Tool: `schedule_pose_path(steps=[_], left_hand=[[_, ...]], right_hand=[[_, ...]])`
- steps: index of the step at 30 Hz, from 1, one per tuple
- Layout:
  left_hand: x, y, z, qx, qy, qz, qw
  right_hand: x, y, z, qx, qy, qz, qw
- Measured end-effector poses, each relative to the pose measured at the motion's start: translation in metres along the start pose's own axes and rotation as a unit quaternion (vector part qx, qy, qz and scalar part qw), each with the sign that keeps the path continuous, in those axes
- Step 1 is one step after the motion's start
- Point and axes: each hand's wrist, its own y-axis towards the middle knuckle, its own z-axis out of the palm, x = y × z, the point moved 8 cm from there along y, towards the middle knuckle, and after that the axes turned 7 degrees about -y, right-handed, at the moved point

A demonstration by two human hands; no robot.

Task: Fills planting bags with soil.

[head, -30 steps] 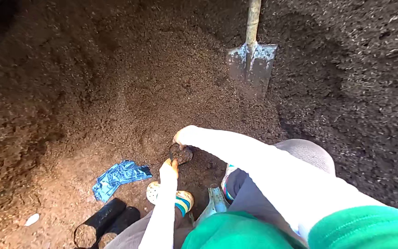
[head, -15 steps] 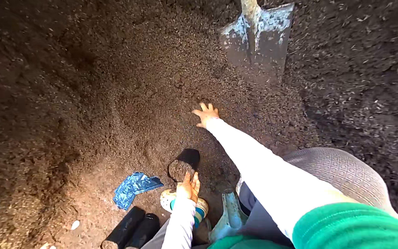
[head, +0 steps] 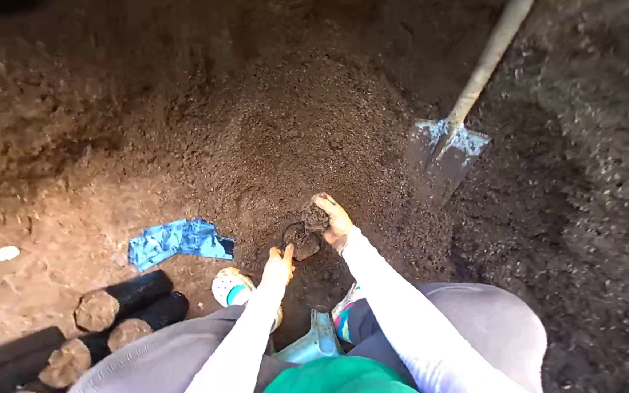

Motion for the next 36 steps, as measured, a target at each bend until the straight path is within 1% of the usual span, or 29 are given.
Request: schedule_pose_path(steps=[3, 6, 8, 10, 11, 12, 14, 15, 16, 18, 19, 20, 21, 23, 24, 25, 27, 28, 29, 30, 32, 33, 34, 35, 36], left_hand=[[0.0, 0.009, -0.001, 0.023, 0.053, 0.022, 0.998], [-0.003, 0.006, -0.003, 0.032, 0.086, 0.038, 0.995], [-0.005, 0.004, -0.004, 0.037, 0.099, 0.046, 0.993], [-0.007, 0.002, -0.005, 0.042, 0.113, 0.061, 0.991], [-0.008, 0.001, -0.005, 0.043, 0.114, 0.069, 0.99], [-0.009, 0.002, -0.005, 0.042, 0.114, 0.078, 0.99], [-0.01, 0.002, -0.003, 0.043, 0.113, 0.087, 0.989], [-0.009, 0.002, -0.001, 0.045, 0.11, 0.088, 0.989], [-0.009, 0.004, 0.0, 0.05, 0.102, 0.089, 0.99], [-0.01, 0.007, -0.002, 0.056, 0.078, 0.093, 0.991], [-0.009, 0.007, -0.001, 0.061, 0.064, 0.098, 0.991], [-0.007, 0.007, -0.001, 0.066, 0.053, 0.101, 0.991], [-0.006, 0.009, 0.0, 0.068, 0.044, 0.104, 0.991], [-0.006, 0.011, 0.0, 0.066, 0.034, 0.114, 0.991], [-0.007, 0.011, 0.0, 0.063, 0.029, 0.116, 0.991], [-0.009, 0.012, -0.002, 0.061, 0.024, 0.114, 0.991], [-0.007, 0.012, -0.004, 0.058, 0.025, 0.106, 0.992], [-0.003, 0.014, -0.002, 0.055, 0.027, 0.106, 0.993], [-0.001, 0.015, 0.0, 0.051, 0.03, 0.109, 0.992], [-0.003, 0.017, 0.0, 0.043, 0.031, 0.117, 0.992], [-0.003, 0.016, 0.003, 0.024, 0.026, 0.135, 0.99], [-0.004, 0.015, 0.0, 0.014, 0.016, 0.135, 0.991], [-0.005, 0.014, -0.004, 0.008, 0.007, 0.132, 0.991], [-0.003, 0.013, -0.006, 0.011, 0.004, 0.125, 0.992], [-0.002, 0.012, -0.006, 0.018, 0.002, 0.116, 0.993]], right_hand=[[0.002, -0.016, 0.013, -0.026, -0.162, -0.066, 0.984], [0.007, -0.027, 0.029, -0.001, -0.288, -0.099, 0.952], [0.016, -0.035, 0.039, 0.02, -0.353, -0.133, 0.926], [0.02, -0.039, 0.043, 0.002, -0.391, -0.142, 0.91], [0.016, -0.038, 0.043, -0.014, -0.408, -0.13, 0.904], [0.006, -0.033, 0.044, -0.018, -0.429, -0.097, 0.898], [-0.018, -0.025, 0.044, 0.006, -0.465, 0.011, 0.885], [-0.02, -0.024, 0.045, 0.013, -0.471, 0.042, 0.881], [-0.009, -0.026, 0.049, 0.015, -0.459, 0.047, 0.887], [0.03, -0.034, 0.066, 0.023, -0.382, -0.011, 0.924], [0.041, -0.037, 0.074, 0.032, -0.336, -0.04, 0.94], [0.039, -0.038, 0.076, 0.04, -0.315, -0.049, 0.947], [0.024, -0.034, 0.073, 0.043, -0.329, -0.04, 0.943], [-0.02, -0.021, 0.058, 0.051, -0.379, 0.018, 0.924], [-0.027, -0.02, 0.057, 0.049, -0.391, 0.038, 0.918], [-0.015, -0.023, 0.064, 0.053, -0.382, 0.038, 0.922], [0.027, -0.04, 0.081, 0.064, -0.343, -0.029, 0.937], [0.038, -0.047, 0.08, 0.055, -0.33, -0.065, 0.94], [0.035, -0.045, 0.074, 0.036, -0.345, -0.082, 0.934], [0.018, -0.036, 0.065, 0.025, -0.388, -0.072, 0.919], [-0.033, -0.016, 0.045, 0.029, -0.431, 0.017, 0.902], [-0.044, -0.011, 0.043, 0.038, -0.438, 0.045, 0.897], [-0.04, -0.009, 0.045, 0.046, -0.435, 0.053, 0.898], [-0.027, -0.013, 0.04, 0.042, -0.443, 0.043, 0.895], [-0.008, -0.015, 0.032, 0.035, -0.469, 0.036, 0.882]])
